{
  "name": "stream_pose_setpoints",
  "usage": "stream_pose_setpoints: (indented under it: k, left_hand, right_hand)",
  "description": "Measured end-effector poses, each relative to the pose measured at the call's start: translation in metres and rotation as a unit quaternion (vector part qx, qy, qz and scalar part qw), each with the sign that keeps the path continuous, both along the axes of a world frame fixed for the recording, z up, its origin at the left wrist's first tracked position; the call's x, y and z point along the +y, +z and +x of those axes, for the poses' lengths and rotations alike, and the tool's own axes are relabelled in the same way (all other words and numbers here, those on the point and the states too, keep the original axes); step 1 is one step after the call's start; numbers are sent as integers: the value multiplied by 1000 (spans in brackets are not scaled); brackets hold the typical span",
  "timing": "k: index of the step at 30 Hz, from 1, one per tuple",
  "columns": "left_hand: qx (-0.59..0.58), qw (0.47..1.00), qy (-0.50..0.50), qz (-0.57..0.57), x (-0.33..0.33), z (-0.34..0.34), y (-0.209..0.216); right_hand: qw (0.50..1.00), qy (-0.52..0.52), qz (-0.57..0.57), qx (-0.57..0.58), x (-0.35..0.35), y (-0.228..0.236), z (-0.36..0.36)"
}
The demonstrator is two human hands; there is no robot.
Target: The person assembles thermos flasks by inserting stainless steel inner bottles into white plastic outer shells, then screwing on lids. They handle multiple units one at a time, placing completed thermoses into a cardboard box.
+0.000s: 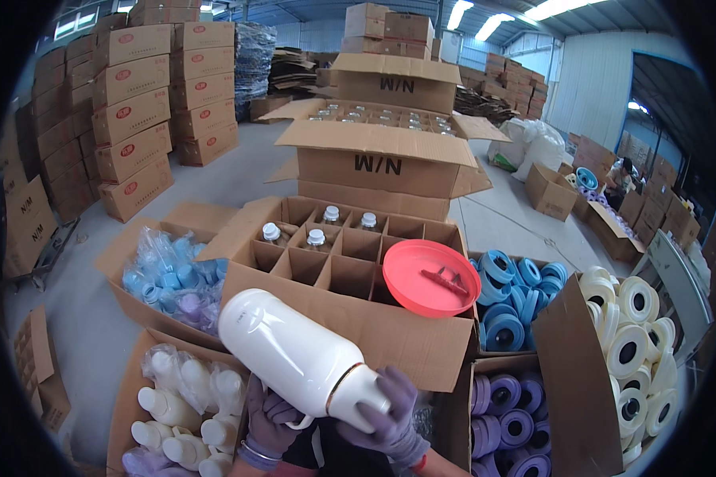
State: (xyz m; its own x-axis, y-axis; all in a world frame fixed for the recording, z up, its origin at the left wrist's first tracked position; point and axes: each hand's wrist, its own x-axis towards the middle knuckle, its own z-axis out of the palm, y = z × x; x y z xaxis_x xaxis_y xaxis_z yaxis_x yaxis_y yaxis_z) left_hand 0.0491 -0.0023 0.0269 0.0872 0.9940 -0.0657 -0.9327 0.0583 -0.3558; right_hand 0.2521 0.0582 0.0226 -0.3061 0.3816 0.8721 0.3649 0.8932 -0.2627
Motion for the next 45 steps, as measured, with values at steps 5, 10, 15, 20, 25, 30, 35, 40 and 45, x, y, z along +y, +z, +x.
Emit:
stream_pose_setpoints:
  k: [5,10,15,20,25,30,35,40,45]
  left_hand:
    - [457,881,123,-6,1,-39,-29]
    - [846,465,244,94,21,-117,-134]
    - [617,753,205,102,14,-135,-113]
    - [420,888,126,-139,-40,-140,-23]
    - [572,799,-47,-179,-80,-138,-93]
    - [594,767,-213,-112,-93,-99,-106]
    - [634,743,-171,-126,-86,-78,-70]
    - [683,700,-200,-59,-67,-67,-71]
    - [618,724,-291,98,-48,-61,-58]
  right_hand:
    - [453,361,-766,279,8,-13,-7]
    - [250,457,-842,139,5,-45,-28]
    - [456,310,-826,-116,3,1,-19]
    - [949,8,-227,-220,155,63,-5]
    - [751,-375,-304,-450,288,43,77]
    - [845,-319,-168,-396,299,22,92]
    - [842,45,-525,119,193,116,41]
    - [831,261,-454,-187,87,121,23]
    - [827,349,-103,-428,37,135,14]
